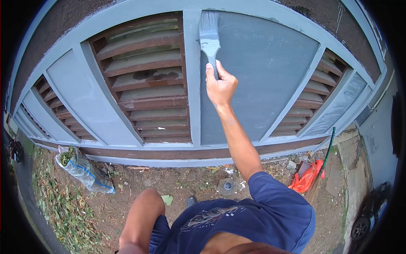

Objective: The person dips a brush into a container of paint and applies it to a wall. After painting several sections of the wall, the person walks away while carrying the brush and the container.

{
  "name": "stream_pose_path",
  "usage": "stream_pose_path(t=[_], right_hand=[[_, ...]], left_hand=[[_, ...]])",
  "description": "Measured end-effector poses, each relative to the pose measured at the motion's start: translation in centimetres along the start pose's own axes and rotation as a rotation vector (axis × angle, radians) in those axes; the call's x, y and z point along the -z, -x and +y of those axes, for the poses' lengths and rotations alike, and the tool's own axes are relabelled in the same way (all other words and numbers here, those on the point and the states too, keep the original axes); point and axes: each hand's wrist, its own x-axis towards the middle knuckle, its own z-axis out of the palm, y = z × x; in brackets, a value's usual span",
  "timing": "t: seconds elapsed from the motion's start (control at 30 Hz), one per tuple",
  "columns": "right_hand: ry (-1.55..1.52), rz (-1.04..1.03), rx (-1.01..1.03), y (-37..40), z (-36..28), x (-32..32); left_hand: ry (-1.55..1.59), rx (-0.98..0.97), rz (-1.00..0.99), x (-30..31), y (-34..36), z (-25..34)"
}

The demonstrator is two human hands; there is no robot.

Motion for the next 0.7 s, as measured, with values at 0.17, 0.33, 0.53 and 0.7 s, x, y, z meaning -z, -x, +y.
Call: stream_pose_path(t=[0.17, 0.33, 0.53, 0.7], right_hand=[[-0.101, 0.035, -0.020, 0.1, 1.0, -0.3], [0.010, 0.001, 0.094, -0.1, -0.2, -0.4], [0.010, -0.015, 0.027, -1.2, 0.1, 0.9], [0.000, 0.021, 0.021, -0.8, 0.6, 0.2]], left_hand=[[0.106, 0.202, -0.029, -0.7, -0.2, -0.9], [0.548, 0.398, 0.157, -2.9, 1.0, -1.0], [0.678, 0.790, -0.037, -0.7, 4.8, -0.3], [0.673, 1.077, -0.047, -1.7, 8.9, 0.0]])
